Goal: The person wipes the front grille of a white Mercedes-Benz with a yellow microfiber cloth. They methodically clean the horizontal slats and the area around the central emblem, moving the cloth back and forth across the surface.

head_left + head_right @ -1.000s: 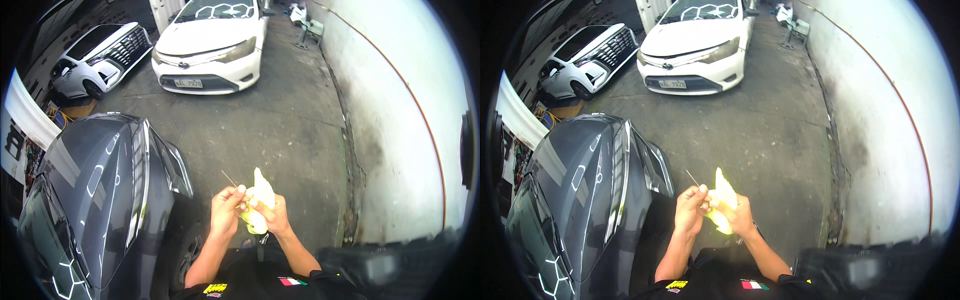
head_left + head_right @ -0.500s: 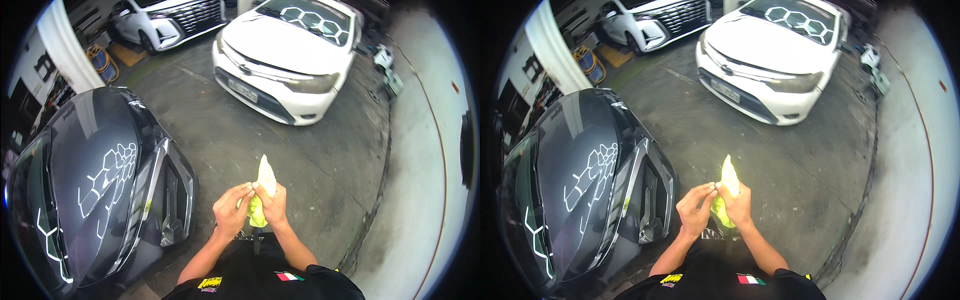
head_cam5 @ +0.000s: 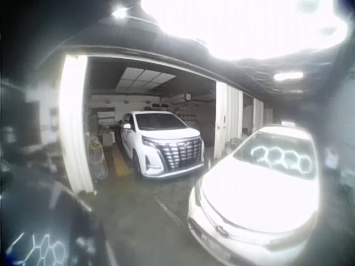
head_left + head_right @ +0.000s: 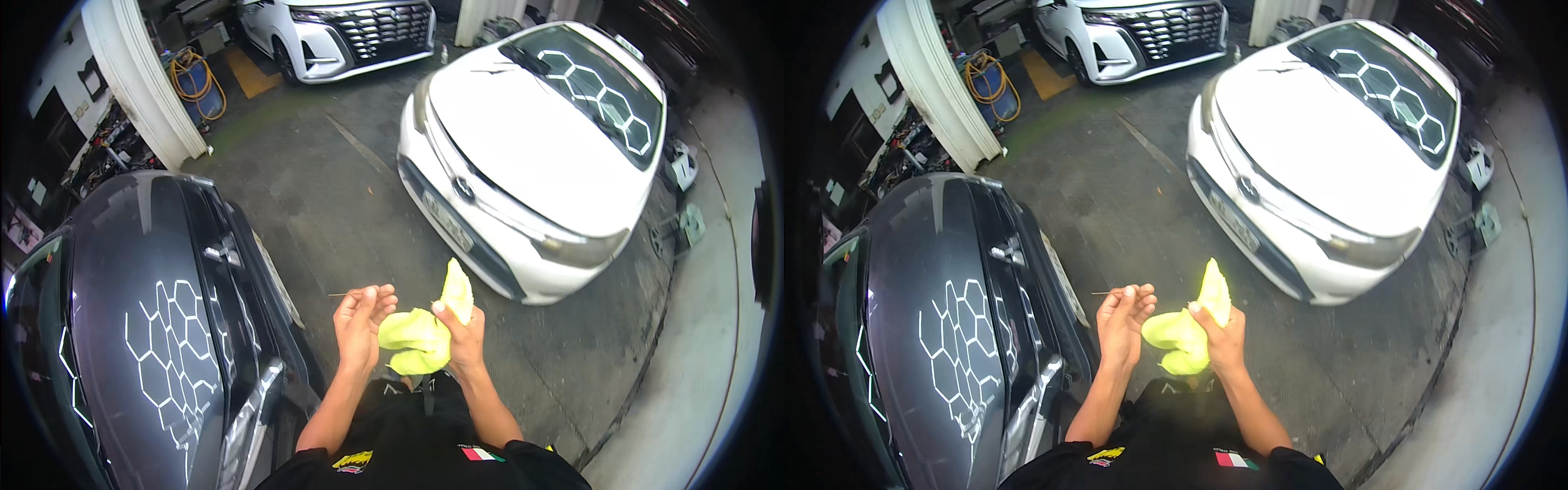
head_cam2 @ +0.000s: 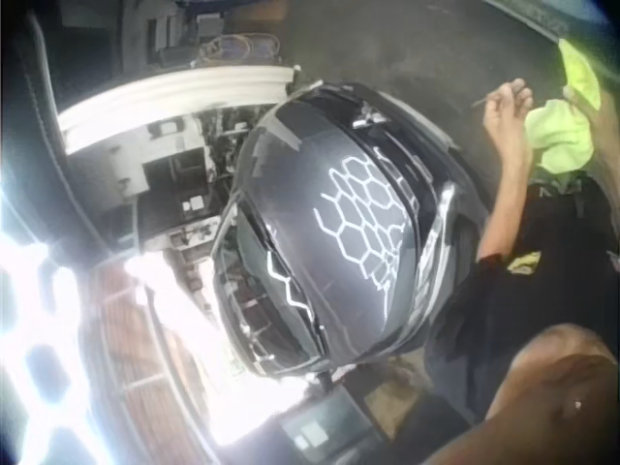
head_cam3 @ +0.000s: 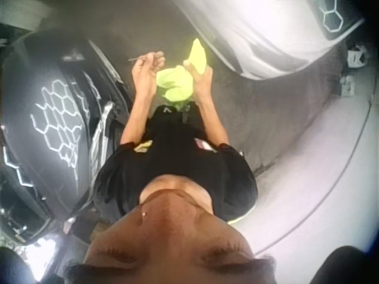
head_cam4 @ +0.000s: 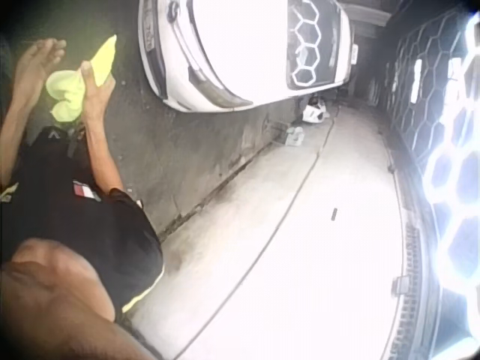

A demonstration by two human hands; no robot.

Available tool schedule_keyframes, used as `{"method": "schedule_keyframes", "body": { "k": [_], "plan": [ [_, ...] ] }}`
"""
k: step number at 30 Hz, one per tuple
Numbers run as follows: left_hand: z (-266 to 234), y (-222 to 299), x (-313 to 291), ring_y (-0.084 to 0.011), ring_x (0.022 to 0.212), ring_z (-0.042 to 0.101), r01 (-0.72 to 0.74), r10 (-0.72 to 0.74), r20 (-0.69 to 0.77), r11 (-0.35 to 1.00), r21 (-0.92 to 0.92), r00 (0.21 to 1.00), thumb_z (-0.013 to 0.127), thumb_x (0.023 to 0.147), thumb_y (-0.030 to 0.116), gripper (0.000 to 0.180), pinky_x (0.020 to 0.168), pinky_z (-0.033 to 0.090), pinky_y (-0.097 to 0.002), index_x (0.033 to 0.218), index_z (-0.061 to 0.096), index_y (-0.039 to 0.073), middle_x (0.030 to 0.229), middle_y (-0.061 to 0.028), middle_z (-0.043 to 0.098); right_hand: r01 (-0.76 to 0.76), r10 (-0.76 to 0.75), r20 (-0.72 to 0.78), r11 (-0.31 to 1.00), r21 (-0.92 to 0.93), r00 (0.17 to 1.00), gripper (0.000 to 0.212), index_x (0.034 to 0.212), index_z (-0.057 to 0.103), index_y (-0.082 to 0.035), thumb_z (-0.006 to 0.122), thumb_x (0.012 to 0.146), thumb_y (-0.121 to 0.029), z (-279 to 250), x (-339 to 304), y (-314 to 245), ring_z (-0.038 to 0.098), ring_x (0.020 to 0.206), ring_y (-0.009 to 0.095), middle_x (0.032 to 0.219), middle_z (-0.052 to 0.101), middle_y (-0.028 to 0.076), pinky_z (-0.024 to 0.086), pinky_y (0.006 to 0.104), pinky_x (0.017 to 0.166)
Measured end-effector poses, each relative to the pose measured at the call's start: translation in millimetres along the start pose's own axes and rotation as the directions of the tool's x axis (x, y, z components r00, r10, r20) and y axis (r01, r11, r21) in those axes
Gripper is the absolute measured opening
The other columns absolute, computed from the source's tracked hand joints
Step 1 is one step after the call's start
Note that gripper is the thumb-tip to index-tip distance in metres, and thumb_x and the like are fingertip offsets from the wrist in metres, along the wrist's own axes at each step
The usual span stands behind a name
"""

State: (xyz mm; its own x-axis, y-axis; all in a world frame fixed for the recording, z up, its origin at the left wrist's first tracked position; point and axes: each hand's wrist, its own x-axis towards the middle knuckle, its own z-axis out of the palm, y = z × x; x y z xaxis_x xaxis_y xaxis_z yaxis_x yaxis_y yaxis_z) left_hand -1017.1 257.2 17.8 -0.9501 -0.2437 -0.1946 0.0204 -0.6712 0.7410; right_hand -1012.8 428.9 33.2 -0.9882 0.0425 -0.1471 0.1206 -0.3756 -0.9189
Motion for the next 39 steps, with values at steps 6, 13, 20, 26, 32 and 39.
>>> {"method": "schedule_keyframes", "body": {
  "k": [6,13,20,26,32,39],
  "plan": [
    [38.8,46.5,156.8,-0.0164,0.083,0.074,-0.03,0.032,-0.017,0.996,0.086,0.999,0.068,0.106,0.018,0.014,0.076,0.061,-0.0277,0.108,0.067,0.005,0.099,-0.0111,0.076,-0.055,0.09,0.277,0.99,-0.133,0.957,0.048,0.115,0.073,0.004,0.077,0.1,-0.042,46.1,191.6,-25.1,0.068,0.074,0.011,0.088,0.072,0.005,0.056,0.0274,0.068],
    [81.0,38.7,390.5,-0.0087,0.075,0.063,-0.174,0.152,0.093,0.93,0.324,0.984,0.054,0.111,0.021,0.021,0.092,0.06,-0.0379,0.106,0.065,0.003,0.083,-0.0016,0.065,-0.084,0.087,0.497,0.996,-0.028,0.863,0.068,0.124,0.067,0.004,0.054,0.107,-0.06,66.7,418.6,11.2,0.066,0.081,0.013,0.099,0.071,0.009,0.054,0.0284,0.07],
    [141.8,93.3,572.8,-0.0039,0.074,0.052,-0.143,0.107,0.157,0.959,0.244,0.982,0.061,0.108,0.025,0.024,0.095,0.059,-0.0367,0.103,0.064,0.002,0.078,0.0049,0.047,-0.325,0.189,0.598,0.937,0.126,0.779,0.075,0.118,0.066,0.002,0.034,0.11,-0.066,134.7,612.6,-18.7,0.062,0.069,0.019,0.085,0.068,0.013,0.051,0.0325,0.064],
    [157.4,141.8,739.3,-0.0024,0.082,0.062,-0.068,-0.099,0.416,0.927,0.37,0.904,0.073,0.1,0.015,0.026,0.085,0.051,-0.0237,0.119,0.071,-0.003,0.095,-0.0002,0.073,-0.277,0.2,0.583,0.96,0.044,0.787,0.073,0.129,0.064,0.003,0.042,0.109,-0.064,204.8,761.3,-36.8,0.077,0.081,0.018,0.102,0.077,0.014,0.062,0.0266,0.072],
    [156.1,189.9,931.0,-0.0072,0.087,0.068,0.004,-0.143,0.493,0.962,0.273,0.858,0.075,0.1,0.012,0.021,0.082,0.052,-0.0237,0.115,0.073,-0.003,0.098,-0.0038,0.076,-0.107,0.161,0.462,0.984,-0.141,0.872,0.054,0.125,0.069,0.001,0.044,0.116,-0.045,287.0,911.5,-47.8,0.07,0.09,0.012,0.103,0.075,0.005,0.056,0.029,0.081],
    [188.3,247.6,1118.7,-0.0105,0.095,0.07,0.077,-0.285,0.556,0.927,0.367,0.781,0.073,0.103,0.022,0.027,0.088,0.054,-0.0279,0.113,0.074,-0.003,0.1,-0.0065,0.077,-0.043,0.079,0.332,0.993,-0.114,0.94,0.043,0.128,0.066,0.0,0.049,0.115,-0.038,373.6,1053.2,-72.8,0.063,0.097,0.008,0.109,0.07,0.0,0.051,0.0267,0.086]
  ]
}}
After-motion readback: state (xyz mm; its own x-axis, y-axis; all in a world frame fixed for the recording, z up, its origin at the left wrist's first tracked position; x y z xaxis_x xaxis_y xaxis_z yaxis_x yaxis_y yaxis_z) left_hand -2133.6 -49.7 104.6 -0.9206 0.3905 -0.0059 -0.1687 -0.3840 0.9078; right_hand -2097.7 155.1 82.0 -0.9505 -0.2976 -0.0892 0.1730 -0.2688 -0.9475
